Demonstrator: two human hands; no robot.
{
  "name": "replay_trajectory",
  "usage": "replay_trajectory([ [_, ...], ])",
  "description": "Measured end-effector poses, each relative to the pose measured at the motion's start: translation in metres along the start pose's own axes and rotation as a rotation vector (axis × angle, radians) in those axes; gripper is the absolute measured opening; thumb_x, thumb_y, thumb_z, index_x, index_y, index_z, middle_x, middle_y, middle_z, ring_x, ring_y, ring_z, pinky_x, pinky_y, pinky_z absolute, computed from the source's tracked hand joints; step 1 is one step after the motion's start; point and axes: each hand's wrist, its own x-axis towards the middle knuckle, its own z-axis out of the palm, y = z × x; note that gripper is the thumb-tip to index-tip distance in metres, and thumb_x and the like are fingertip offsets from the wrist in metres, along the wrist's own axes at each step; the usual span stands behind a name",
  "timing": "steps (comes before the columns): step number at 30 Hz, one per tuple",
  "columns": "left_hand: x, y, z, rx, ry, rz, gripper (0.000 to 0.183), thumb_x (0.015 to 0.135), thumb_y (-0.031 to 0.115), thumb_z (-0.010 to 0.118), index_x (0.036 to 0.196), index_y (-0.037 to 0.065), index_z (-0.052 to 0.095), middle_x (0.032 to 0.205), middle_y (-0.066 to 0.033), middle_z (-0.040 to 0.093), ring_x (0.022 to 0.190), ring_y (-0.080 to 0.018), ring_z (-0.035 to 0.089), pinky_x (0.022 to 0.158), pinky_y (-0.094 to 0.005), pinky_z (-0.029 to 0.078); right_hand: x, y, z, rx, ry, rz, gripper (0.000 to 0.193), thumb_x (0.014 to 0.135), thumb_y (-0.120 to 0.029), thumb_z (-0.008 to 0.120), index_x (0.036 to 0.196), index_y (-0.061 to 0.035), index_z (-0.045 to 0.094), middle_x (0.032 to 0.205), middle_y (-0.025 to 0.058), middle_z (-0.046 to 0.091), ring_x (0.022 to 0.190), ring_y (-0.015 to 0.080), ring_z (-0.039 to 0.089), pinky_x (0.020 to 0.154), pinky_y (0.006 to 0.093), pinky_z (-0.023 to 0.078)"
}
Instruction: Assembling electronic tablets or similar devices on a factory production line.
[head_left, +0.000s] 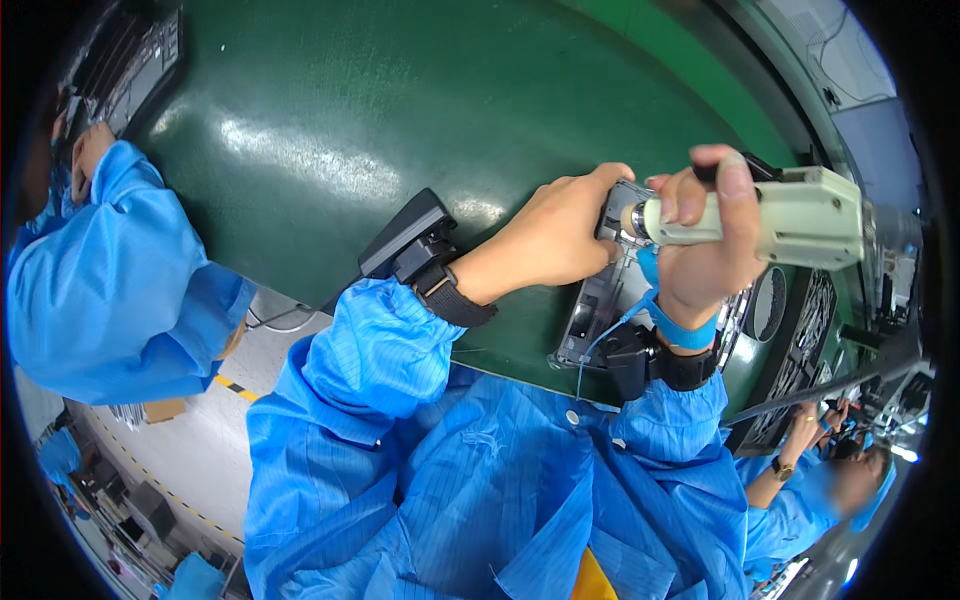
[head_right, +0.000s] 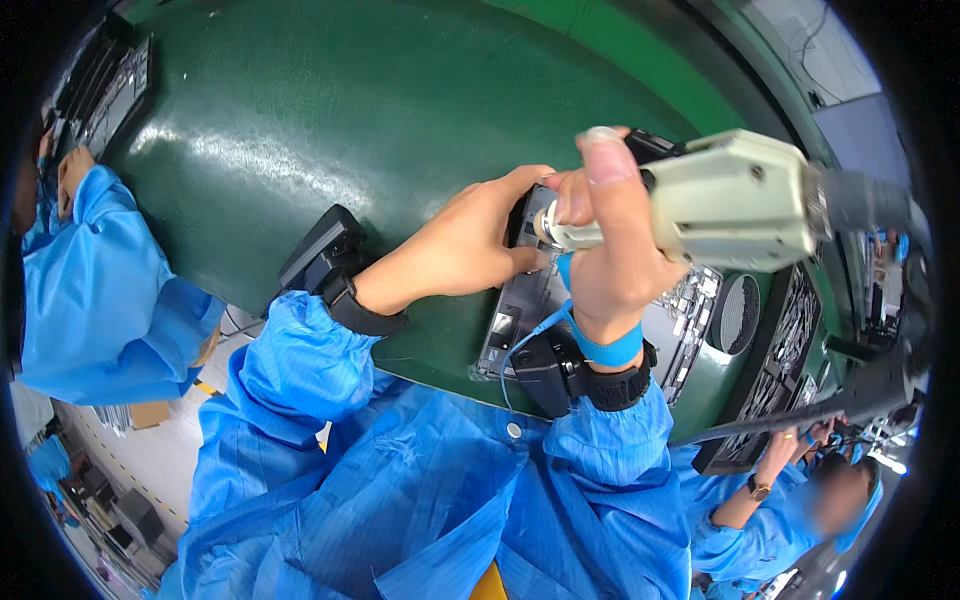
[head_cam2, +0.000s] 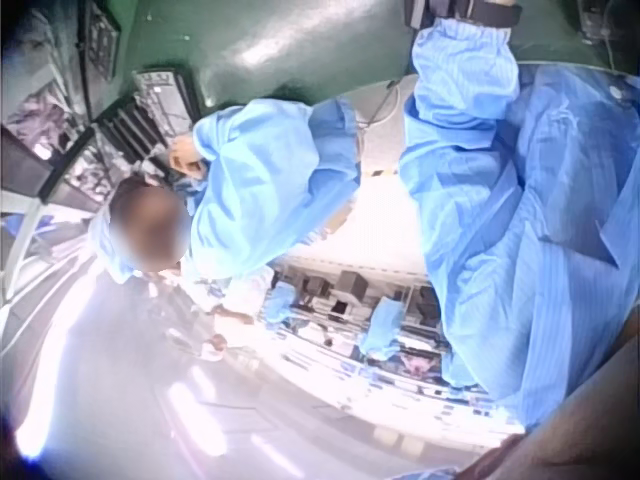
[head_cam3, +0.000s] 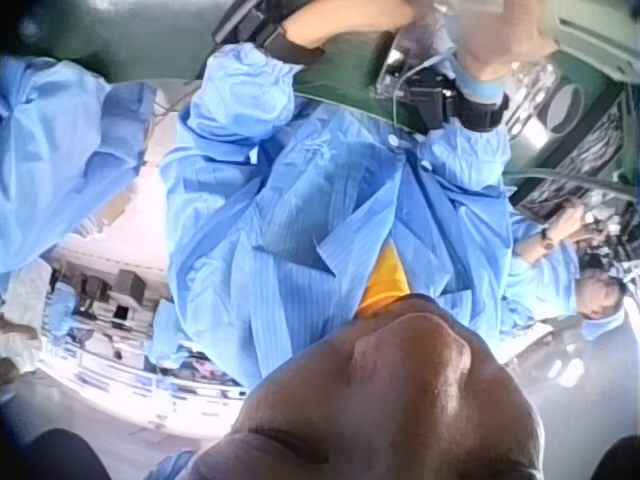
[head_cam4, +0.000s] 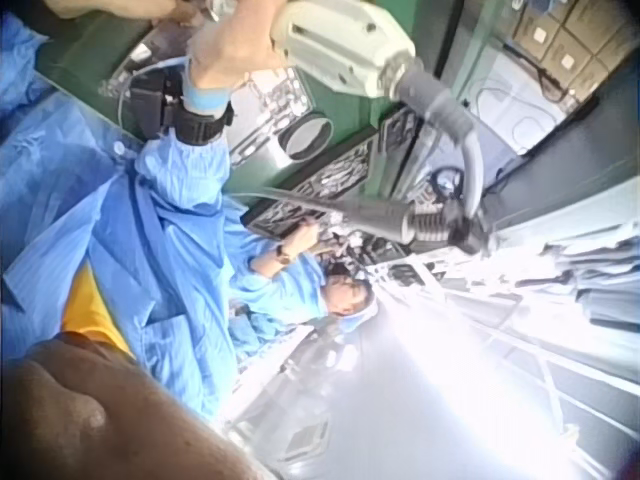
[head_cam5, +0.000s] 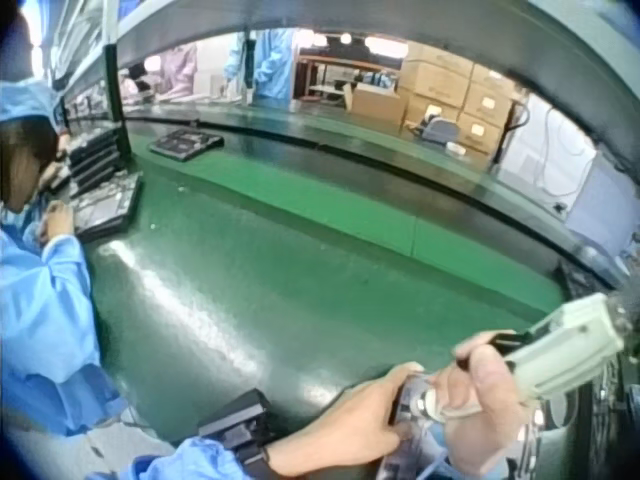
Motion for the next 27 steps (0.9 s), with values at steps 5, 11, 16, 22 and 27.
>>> replay_trajectory([
  [5, 0.008, 0.004, 0.004, -0.031, -0.027, -0.055, 0.057, 0.071, 0.004, 0.068, 0.123, 0.002, 0.044, 0.079, -0.011, 0.058, 0.054, -0.0121, 0.048, 0.051, -0.0297, 0.039, 0.011, -0.014, -0.023, 0.305, 0.106, -0.055, 0.043, 0.085, -0.015, 0.053, 0.118, 0.0106, 0.046, 0.056, 0.0015, 0.047, 0.047, 0.0092, 0.043, 0.057, 0.0277, 0.048],
  [11, 0.005, -0.007, -0.006, -0.115, 0.039, -0.071, 0.042, 0.086, 0.002, 0.053, 0.126, 0.007, 0.043, 0.106, -0.0077, 0.056, 0.06, -0.0049, 0.051, 0.041, -0.0194, 0.039, 0.021, -0.069, -0.128, 0.086, 0.307, -0.157, 0.049, 0.089, -0.036, 0.046, 0.104, 0.0092, 0.055, 0.051, 0.0004, 0.04, 0.046, 0.0113, 0.042, 0.057, 0.029, 0.046],
  [16, 0.013, 0.01, -0.002, -0.191, 0.022, -0.148, 0.039, 0.086, -0.002, 0.052, 0.124, 0.003, 0.044, 0.105, -0.0085, 0.055, 0.073, -0.0094, 0.056, 0.056, -0.02, 0.045, 0.012, -0.075, -0.232, 0.063, 0.681, -0.235, 0.036, 0.088, -0.034, 0.054, 0.081, 0.0017, 0.054, 0.05, 0.0037, 0.042, 0.044, 0.0141, 0.043, 0.053, 0.0308, 0.046],
  [22, 0.014, 0.013, -0.004, -0.177, 0.044, -0.199, 0.039, 0.087, -0.003, 0.05, 0.125, -0.002, 0.042, 0.111, -0.0106, 0.054, 0.088, -0.0096, 0.053, 0.071, -0.0194, 0.042, 0.003, -0.025, -0.27, 0.081, 0.764, -0.201, 0.025, 0.084, -0.023, 0.06, 0.074, -0.0001, 0.054, 0.052, 0.0037, 0.046, 0.041, 0.0122, 0.045, 0.047, 0.0296, 0.047],
  [27, 0.017, 0.016, 0.004, -0.164, 0.042, -0.186, 0.039, 0.086, -0.004, 0.05, 0.124, -0.002, 0.042, 0.111, -0.0094, 0.054, 0.092, -0.0101, 0.051, 0.076, -0.0201, 0.041, -0.004, -0.015, -0.275, 0.1, 0.769, -0.191, 0.023, 0.082, -0.019, 0.061, 0.081, 0.0038, 0.057, 0.053, 0.0054, 0.049, 0.041, 0.0116, 0.046, 0.047, 0.0286, 0.048],
])
